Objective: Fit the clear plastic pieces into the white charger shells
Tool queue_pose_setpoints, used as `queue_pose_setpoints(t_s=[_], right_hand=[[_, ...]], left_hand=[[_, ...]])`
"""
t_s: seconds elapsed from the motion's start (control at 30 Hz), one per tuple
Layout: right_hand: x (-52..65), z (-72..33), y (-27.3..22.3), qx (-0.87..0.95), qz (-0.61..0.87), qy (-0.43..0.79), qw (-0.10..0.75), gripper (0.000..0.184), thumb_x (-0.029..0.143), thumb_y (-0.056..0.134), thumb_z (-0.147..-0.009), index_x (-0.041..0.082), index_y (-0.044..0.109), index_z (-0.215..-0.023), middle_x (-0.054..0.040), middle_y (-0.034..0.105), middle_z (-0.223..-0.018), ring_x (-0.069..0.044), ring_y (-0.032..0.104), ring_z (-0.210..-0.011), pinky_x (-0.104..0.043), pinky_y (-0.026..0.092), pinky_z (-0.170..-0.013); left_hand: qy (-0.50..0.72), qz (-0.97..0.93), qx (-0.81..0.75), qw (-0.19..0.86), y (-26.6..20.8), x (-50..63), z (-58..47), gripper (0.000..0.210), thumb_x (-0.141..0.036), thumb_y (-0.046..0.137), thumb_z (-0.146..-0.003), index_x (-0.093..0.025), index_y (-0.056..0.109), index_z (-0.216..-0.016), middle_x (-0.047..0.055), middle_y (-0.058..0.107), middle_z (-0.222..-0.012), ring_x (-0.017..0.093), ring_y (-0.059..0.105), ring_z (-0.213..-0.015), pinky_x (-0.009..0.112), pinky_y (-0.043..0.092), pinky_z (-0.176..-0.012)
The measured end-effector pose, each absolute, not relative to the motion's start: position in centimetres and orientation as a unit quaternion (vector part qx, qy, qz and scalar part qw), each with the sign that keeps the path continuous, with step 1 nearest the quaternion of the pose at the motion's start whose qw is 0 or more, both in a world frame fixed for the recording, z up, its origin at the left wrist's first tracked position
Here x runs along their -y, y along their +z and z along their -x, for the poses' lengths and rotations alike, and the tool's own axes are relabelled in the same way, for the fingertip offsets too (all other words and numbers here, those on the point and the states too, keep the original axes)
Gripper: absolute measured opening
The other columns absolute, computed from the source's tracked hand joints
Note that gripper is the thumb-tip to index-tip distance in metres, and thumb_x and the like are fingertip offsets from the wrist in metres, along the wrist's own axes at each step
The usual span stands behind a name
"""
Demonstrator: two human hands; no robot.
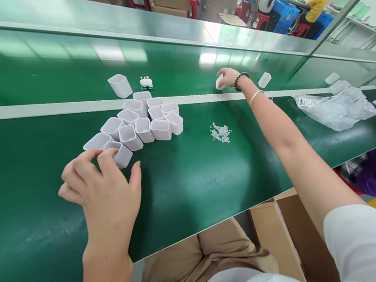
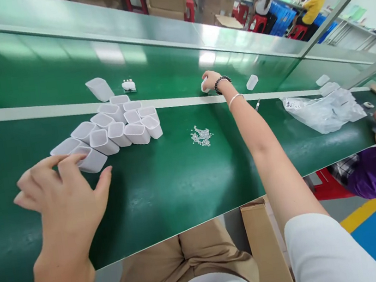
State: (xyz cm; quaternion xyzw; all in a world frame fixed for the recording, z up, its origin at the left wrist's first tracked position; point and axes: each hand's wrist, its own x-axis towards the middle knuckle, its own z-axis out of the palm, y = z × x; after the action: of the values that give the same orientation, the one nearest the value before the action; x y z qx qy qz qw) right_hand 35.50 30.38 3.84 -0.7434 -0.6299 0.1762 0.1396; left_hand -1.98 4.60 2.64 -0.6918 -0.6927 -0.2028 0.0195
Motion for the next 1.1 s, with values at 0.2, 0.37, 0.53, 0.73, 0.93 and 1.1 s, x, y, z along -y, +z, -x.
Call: queue_pose_setpoints(t_s=[0.2, 0.37, 0.53, 0.73, 0.93, 1.1], right_hand=[[-28.6, -33.0, 2.3, 0.636, 0.743, 0.127, 0.164, 0.098, 0.014, 0.08, -0.073, 0.022, 0.024, -0.153, -0.0203, 0.045, -0.134, -0.035, 0.06, -0.109, -0.061, 0.049, -0.094], [-19.9, -33.3, 2.5, 0.727, 0.656, 0.089, 0.18, 0.05, 0.02, 0.069, -0.081, 0.018, 0.056, -0.129, -0.01, 0.06, -0.108, -0.025, 0.062, -0.089, -0.048, 0.051, -0.089], [-12.8, -35.9, 1.7, 0.75, 0.552, 0.325, 0.167, 0.022, 0.035, 0.067, -0.084, 0.018, 0.07, -0.096, -0.0038, 0.065, -0.085, -0.018, 0.059, -0.077, -0.033, 0.049, -0.073], [-12.1, -37.6, 0.0, 0.739, 0.509, 0.365, 0.248, 0.022, 0.039, 0.073, -0.08, 0.02, 0.073, -0.091, -0.003, 0.063, -0.085, -0.016, 0.054, -0.074, -0.029, 0.043, -0.066], [-12.4, -37.0, -0.7, 0.78, 0.492, 0.305, 0.241, 0.019, 0.037, 0.069, -0.086, 0.019, 0.07, -0.08, -0.0043, 0.063, -0.086, -0.016, 0.053, -0.073, -0.03, 0.041, -0.064], [-11.8, -36.6, -1.0, 0.784, 0.51, 0.262, 0.239, 0.019, 0.035, 0.063, -0.09, 0.019, 0.065, -0.08, -0.0031, 0.058, -0.084, -0.015, 0.049, -0.069, -0.029, 0.039, -0.062]], left_hand=[[-0.238, 0.711, 0.66, 0.048, 1.9, -4.7, 2.4, 0.027, -0.032, 0.047, -0.097, -0.011, 0.064, -0.101, 0.028, 0.042, -0.146, 0.052, 0.033, -0.137, 0.069, 0.037, -0.093], [-0.335, 0.792, 0.51, -0.007, 1.2, -4.0, 2.0, 0.005, -0.02, 0.058, -0.092, -0.017, 0.057, -0.088, 0.015, 0.063, -0.13, 0.033, 0.057, -0.124, 0.05, 0.045, -0.099], [-0.311, 0.835, 0.436, -0.129, 0.6, -2.9, 0.4, 0.025, -0.023, 0.056, -0.095, -0.019, 0.055, -0.12, 0.009, 0.066, -0.12, 0.02, 0.065, -0.1, 0.031, 0.051, -0.084], [-0.248, 0.857, 0.452, -0.022, 0.2, -2.8, 0.1, 0.037, -0.022, 0.046, -0.099, -0.022, 0.058, -0.134, 0.017, 0.055, -0.132, 0.024, 0.064, -0.093, 0.032, 0.05, -0.072], [-0.22, 0.85, 0.469, 0.09, -0.1, -3.3, 0.8, 0.055, -0.033, 0.053, -0.096, -0.007, 0.047, -0.143, 0.022, 0.054, -0.14, 0.034, 0.064, -0.105, 0.042, 0.049, -0.081], [-0.249, 0.805, 0.537, -0.029, 0.5, -2.9, 1.0, 0.039, -0.027, 0.046, -0.099, -0.022, 0.06, -0.135, 0.016, 0.057, -0.131, 0.026, 0.064, -0.103, 0.032, 0.049, -0.071]])
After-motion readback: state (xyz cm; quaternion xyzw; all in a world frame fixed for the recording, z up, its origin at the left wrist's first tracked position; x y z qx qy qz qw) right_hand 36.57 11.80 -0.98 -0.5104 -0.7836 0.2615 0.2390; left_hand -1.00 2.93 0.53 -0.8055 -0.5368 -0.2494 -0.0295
